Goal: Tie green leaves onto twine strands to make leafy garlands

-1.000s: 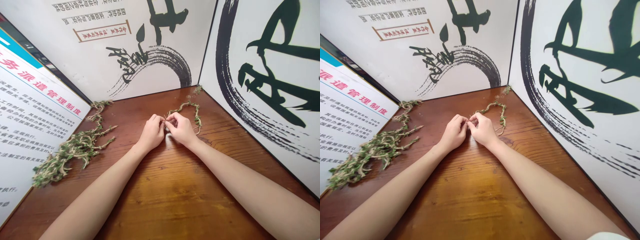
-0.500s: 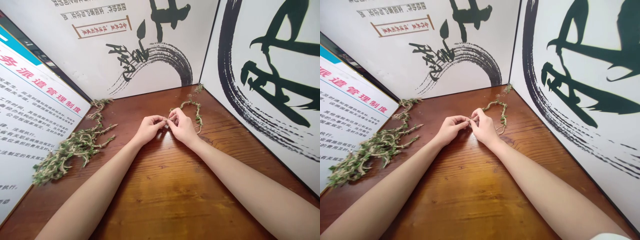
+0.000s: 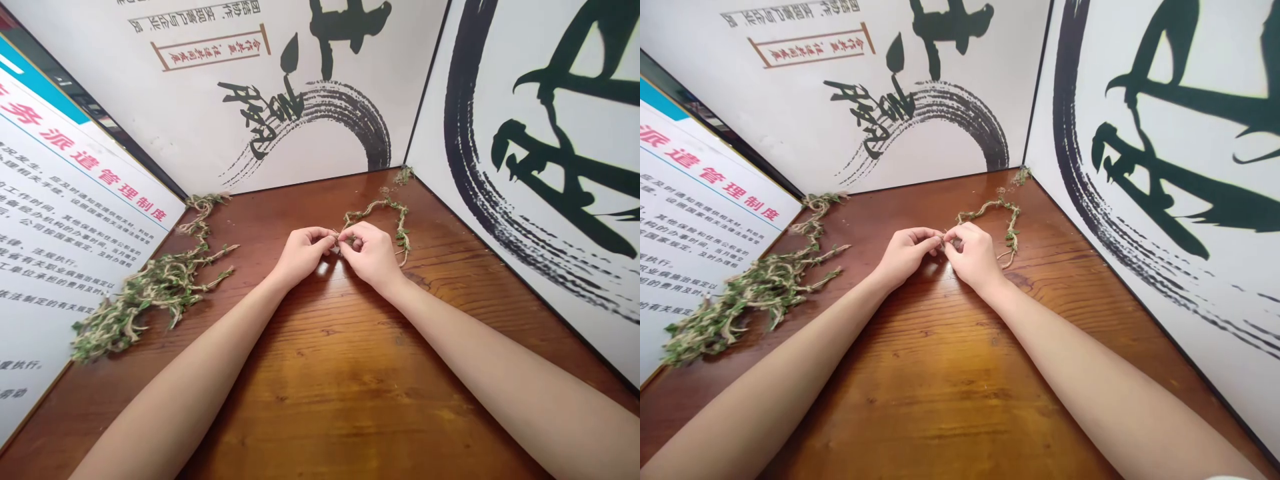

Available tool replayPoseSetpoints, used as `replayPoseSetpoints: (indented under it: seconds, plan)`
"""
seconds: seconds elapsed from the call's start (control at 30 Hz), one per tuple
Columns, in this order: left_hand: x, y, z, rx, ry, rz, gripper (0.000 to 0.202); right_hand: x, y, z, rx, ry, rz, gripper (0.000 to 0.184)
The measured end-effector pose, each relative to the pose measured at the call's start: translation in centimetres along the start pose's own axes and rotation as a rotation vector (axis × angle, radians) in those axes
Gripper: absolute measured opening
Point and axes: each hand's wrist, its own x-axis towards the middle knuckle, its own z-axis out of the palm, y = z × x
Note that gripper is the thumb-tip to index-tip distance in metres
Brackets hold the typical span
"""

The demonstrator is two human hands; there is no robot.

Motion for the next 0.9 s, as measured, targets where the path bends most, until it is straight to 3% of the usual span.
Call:
replayPoseSetpoints:
  seconds: [0.3, 0.57, 0.73, 0.9]
  plan:
    - [-0.3, 0.1, 0.2, -0.023, 0.028, 0.026, 0.024, 0.0, -0.2, 0.0, 0.036, 0.032, 0.087, 0.011]
    - [-0.5, -0.2, 0.3, 0.03, 0.001, 0.109, 0.028, 0.3, -0.2, -0.1, 0.224, 0.004, 0.328, 0.007]
    - [-0.8, -0.2, 0.7, 0.118, 0.012, 0.163, 0.028, 0.6, -0.7, -0.3, 0.209, -0.015, 0.413, 0.005]
    - [-1.3, 0.0, 1.4, 0.286, 0.1, 0.29, 0.021, 0.8, -0.9, -0.4, 0.224, -0.058, 0.492, 0.01]
